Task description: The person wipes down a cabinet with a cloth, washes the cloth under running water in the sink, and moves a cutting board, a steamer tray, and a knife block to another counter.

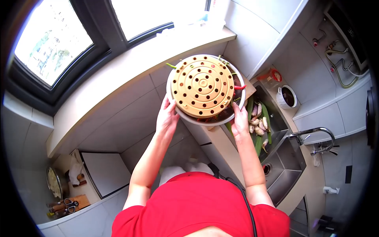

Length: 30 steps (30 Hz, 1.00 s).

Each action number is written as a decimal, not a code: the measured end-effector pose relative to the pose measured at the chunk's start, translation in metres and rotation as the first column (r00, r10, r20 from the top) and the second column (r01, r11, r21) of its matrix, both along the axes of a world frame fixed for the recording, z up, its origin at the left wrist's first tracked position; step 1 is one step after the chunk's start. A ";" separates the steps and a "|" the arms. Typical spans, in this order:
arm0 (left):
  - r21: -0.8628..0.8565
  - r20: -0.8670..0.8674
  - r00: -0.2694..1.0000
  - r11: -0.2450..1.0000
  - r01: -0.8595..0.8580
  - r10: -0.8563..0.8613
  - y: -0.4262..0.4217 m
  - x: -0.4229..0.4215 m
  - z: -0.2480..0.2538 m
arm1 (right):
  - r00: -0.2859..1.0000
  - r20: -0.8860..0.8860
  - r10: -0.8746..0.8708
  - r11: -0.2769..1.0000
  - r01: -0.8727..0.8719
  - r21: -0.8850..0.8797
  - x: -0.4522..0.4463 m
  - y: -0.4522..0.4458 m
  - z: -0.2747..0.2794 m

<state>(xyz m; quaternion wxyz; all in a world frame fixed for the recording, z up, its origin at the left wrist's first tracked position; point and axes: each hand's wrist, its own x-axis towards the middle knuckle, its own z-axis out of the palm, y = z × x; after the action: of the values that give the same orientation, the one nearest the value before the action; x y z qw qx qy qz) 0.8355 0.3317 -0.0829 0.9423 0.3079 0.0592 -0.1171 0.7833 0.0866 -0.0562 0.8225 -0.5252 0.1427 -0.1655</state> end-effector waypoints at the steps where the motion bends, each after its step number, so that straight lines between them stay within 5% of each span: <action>1: -0.026 -0.006 0.999 0.999 0.034 -0.035 -0.012 0.017 -0.019 | 0.999 0.008 -0.049 0.999 0.049 -0.012 0.008 -0.010 -0.020; 6: -0.105 0.082 0.977 0.973 0.206 -0.198 -0.065 0.083 -0.057 | 0.987 0.000 -0.158 0.987 0.158 0.008 0.030 -0.051 -0.046; 13: -0.077 -0.073 0.976 0.977 0.200 -0.206 -0.110 0.124 -0.054 | 0.973 0.004 -0.229 0.973 0.229 0.016 0.065 -0.090 -0.074; 22: -0.040 -0.040 0.970 0.971 0.237 -0.239 -0.124 0.156 -0.070 | 0.972 -0.045 -0.232 0.971 0.234 0.052 0.088 -0.102 -0.086; 27: -0.201 0.151 0.964 0.948 0.247 -0.219 -0.132 0.161 -0.081 | 0.954 -0.062 -0.293 0.956 0.294 -0.004 0.104 -0.115 -0.098; 28: -0.174 0.154 0.970 0.962 0.213 -0.187 -0.151 0.163 -0.082 | 0.978 -0.049 -0.205 0.966 0.210 0.151 0.109 -0.147 -0.111; 30: -0.139 0.107 0.986 0.980 0.142 -0.128 -0.172 0.150 -0.064 | 0.993 -0.105 -0.052 0.983 0.070 0.172 0.101 -0.192 -0.119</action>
<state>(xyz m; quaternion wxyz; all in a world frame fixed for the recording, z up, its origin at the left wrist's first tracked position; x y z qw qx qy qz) 0.9855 0.1593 -0.1473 0.9539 0.2468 -0.0167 -0.1698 0.8842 -0.1058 -0.1747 0.8519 -0.4536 0.2139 -0.1509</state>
